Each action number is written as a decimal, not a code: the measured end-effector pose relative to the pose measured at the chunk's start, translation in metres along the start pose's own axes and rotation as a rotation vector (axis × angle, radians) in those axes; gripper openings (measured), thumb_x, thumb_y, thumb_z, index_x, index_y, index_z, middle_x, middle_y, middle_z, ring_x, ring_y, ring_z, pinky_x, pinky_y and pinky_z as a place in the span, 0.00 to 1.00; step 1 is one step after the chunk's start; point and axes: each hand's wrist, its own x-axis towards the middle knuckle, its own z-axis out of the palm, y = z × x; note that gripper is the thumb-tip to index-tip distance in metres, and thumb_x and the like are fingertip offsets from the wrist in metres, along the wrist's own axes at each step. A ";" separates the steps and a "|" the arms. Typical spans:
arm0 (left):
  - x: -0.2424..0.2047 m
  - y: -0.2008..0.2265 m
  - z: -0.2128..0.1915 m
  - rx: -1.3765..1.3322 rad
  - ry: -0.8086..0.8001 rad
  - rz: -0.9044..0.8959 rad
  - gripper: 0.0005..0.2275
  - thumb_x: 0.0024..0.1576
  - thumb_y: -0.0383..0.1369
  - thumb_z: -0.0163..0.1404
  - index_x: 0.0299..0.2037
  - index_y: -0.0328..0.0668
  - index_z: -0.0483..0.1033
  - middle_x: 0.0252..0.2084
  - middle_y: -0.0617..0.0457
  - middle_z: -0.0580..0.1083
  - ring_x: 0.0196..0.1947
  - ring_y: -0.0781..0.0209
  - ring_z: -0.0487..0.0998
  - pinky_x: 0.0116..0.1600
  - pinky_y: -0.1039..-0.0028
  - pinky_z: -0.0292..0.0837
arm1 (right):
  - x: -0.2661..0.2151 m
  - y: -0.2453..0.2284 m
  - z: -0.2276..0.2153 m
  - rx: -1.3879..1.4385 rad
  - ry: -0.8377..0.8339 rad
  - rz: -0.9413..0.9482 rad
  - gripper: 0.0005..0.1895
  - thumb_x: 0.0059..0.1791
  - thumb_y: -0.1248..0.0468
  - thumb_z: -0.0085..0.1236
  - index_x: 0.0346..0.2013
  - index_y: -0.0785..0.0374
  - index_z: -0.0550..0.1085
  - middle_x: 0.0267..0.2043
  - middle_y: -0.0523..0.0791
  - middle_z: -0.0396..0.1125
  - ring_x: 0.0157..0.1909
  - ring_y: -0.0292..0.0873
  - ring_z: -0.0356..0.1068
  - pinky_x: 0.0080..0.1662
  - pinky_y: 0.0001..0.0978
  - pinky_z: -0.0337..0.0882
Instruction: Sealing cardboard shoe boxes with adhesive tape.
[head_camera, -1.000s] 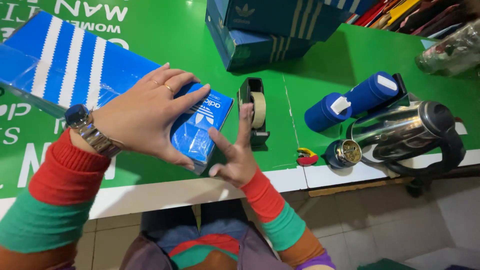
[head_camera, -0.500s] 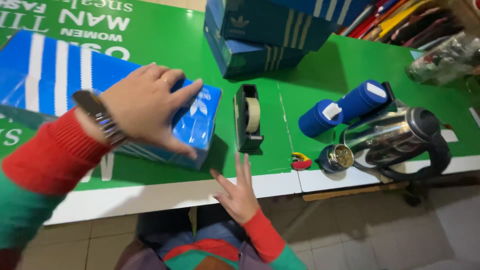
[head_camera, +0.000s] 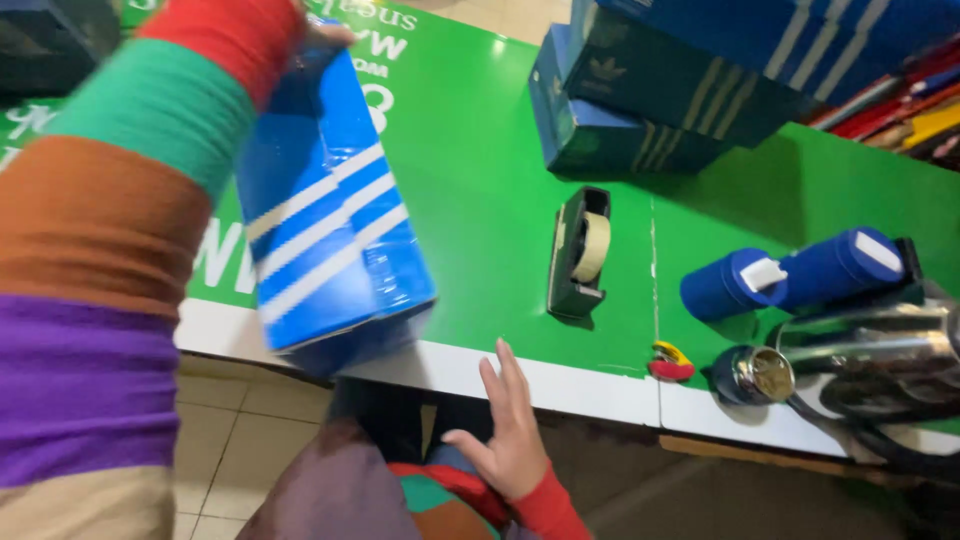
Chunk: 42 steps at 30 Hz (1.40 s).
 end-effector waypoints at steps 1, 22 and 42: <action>0.007 0.007 0.001 -0.017 0.025 0.020 0.42 0.53 0.71 0.41 0.60 0.37 0.75 0.57 0.36 0.75 0.54 0.35 0.76 0.55 0.45 0.72 | 0.005 -0.003 0.003 0.069 0.006 -0.012 0.47 0.47 0.49 0.67 0.75 0.55 0.54 0.80 0.60 0.43 0.80 0.65 0.46 0.72 0.54 0.54; -0.208 0.054 0.002 -0.572 0.561 1.057 0.15 0.66 0.39 0.41 0.51 0.45 0.80 0.54 0.50 0.79 0.61 0.45 0.74 0.69 0.47 0.56 | 0.037 0.043 -0.013 -0.142 0.441 0.115 0.51 0.48 0.53 0.67 0.76 0.61 0.48 0.77 0.58 0.48 0.77 0.62 0.51 0.72 0.53 0.58; -0.188 0.091 -0.002 -0.744 0.616 0.854 0.14 0.71 0.37 0.42 0.43 0.40 0.82 0.48 0.49 0.80 0.49 0.45 0.79 0.67 0.51 0.67 | 0.081 0.173 -0.057 0.391 0.349 0.638 0.17 0.53 0.54 0.61 0.40 0.68 0.82 0.35 0.42 0.74 0.37 0.31 0.67 0.41 0.24 0.67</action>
